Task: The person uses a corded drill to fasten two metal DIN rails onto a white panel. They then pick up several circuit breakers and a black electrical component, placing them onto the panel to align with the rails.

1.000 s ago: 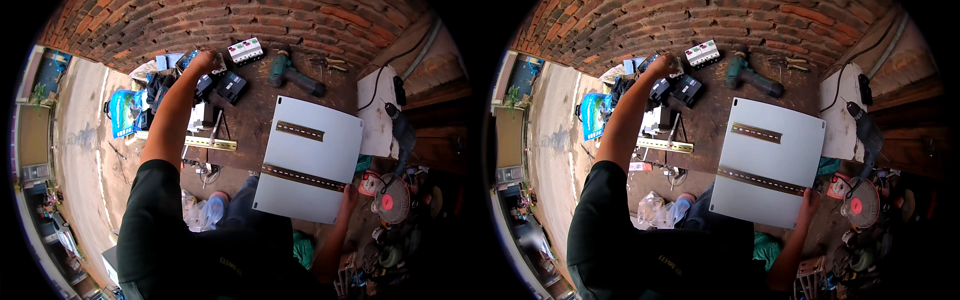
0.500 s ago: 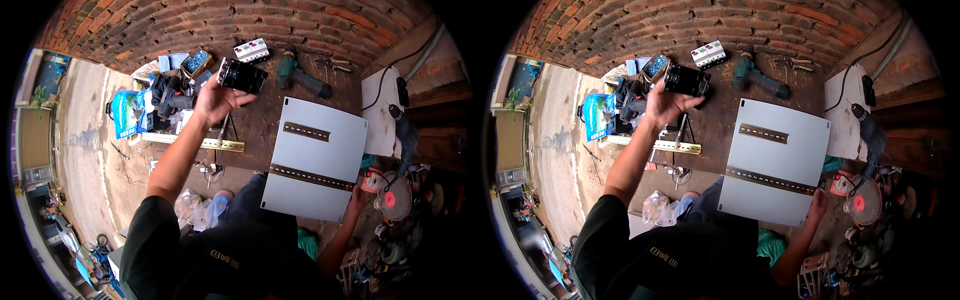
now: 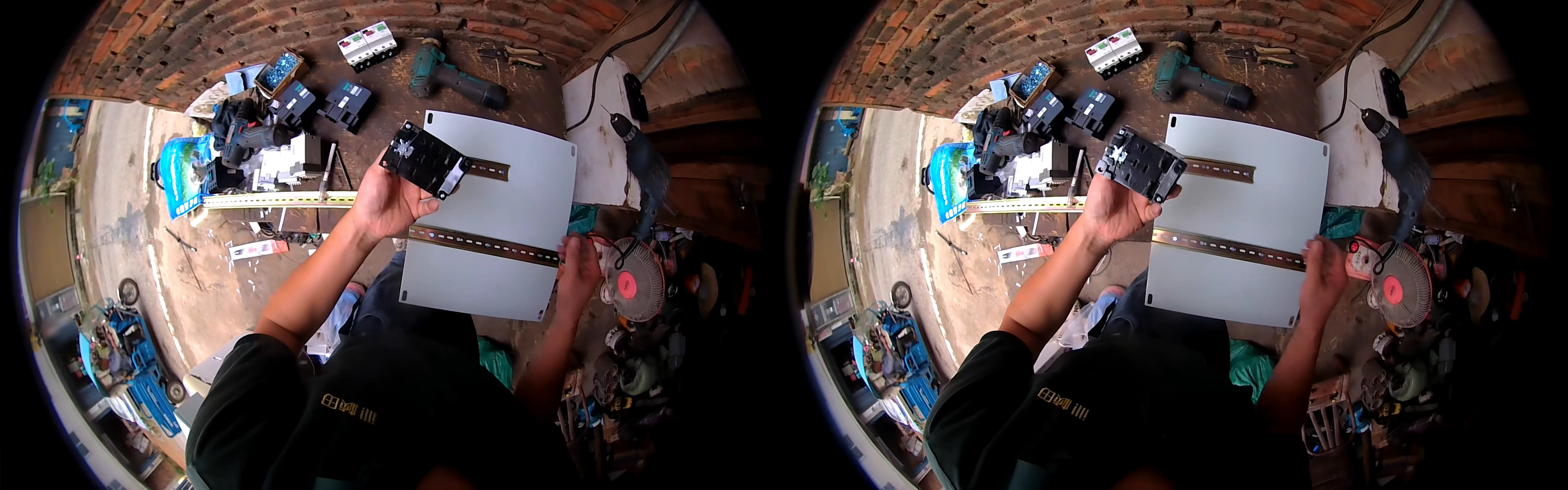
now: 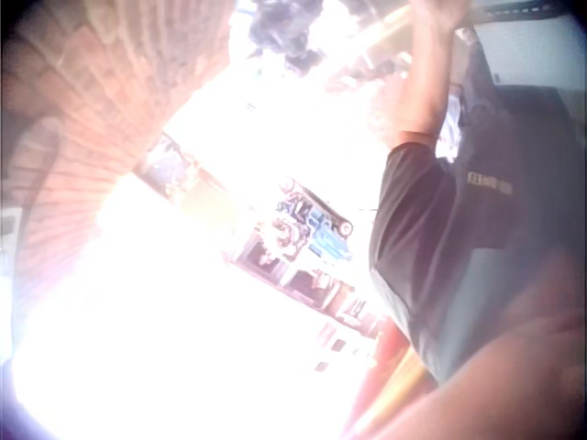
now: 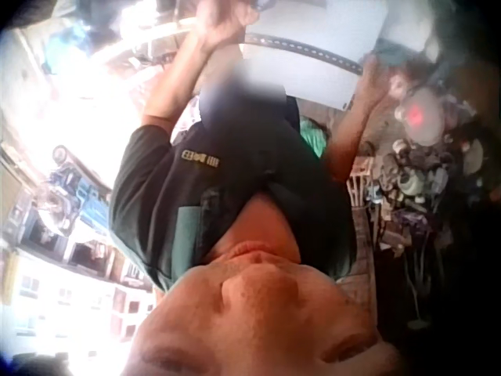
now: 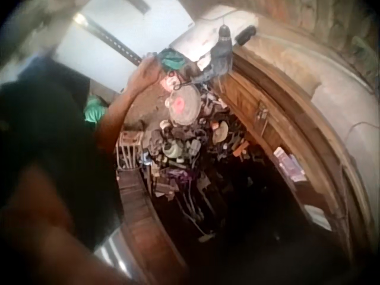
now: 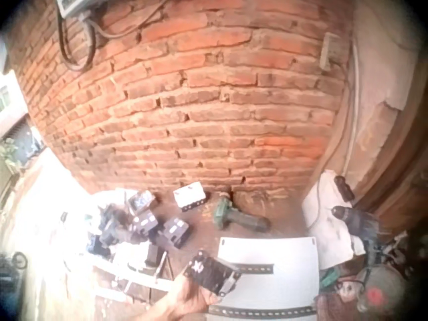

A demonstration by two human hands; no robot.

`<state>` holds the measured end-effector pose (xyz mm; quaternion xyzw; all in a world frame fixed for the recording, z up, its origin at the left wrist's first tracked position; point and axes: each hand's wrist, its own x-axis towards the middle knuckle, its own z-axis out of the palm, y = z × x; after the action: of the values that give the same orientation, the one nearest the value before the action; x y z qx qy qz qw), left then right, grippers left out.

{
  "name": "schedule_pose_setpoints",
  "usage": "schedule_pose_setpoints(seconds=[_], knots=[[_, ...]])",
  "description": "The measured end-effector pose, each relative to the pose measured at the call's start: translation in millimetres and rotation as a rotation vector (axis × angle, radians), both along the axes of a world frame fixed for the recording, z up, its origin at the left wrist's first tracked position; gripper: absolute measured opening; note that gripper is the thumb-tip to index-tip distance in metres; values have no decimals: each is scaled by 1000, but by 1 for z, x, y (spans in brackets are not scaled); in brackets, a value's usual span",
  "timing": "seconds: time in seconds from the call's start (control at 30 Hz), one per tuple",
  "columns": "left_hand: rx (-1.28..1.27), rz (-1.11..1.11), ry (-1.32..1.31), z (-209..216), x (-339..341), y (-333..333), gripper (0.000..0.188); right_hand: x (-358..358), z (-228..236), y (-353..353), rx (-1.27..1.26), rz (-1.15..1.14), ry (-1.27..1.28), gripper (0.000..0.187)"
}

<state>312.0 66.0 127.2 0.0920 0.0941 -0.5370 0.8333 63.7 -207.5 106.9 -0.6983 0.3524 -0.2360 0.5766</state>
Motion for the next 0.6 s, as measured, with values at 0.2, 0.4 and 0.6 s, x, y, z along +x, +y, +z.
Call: schedule_pose_setpoints(seconds=[0.2,0.4,0.6], knots=[[602,-223,-583,10,-31,-7,37,49,37,50,773,664,-179,80],[792,-344,-1135,28,-57,-16,47,75,33,54,500,1042,125,79],[739,-23,-1506,10,-30,-29,57,130,23,41,237,1040,182,81]])
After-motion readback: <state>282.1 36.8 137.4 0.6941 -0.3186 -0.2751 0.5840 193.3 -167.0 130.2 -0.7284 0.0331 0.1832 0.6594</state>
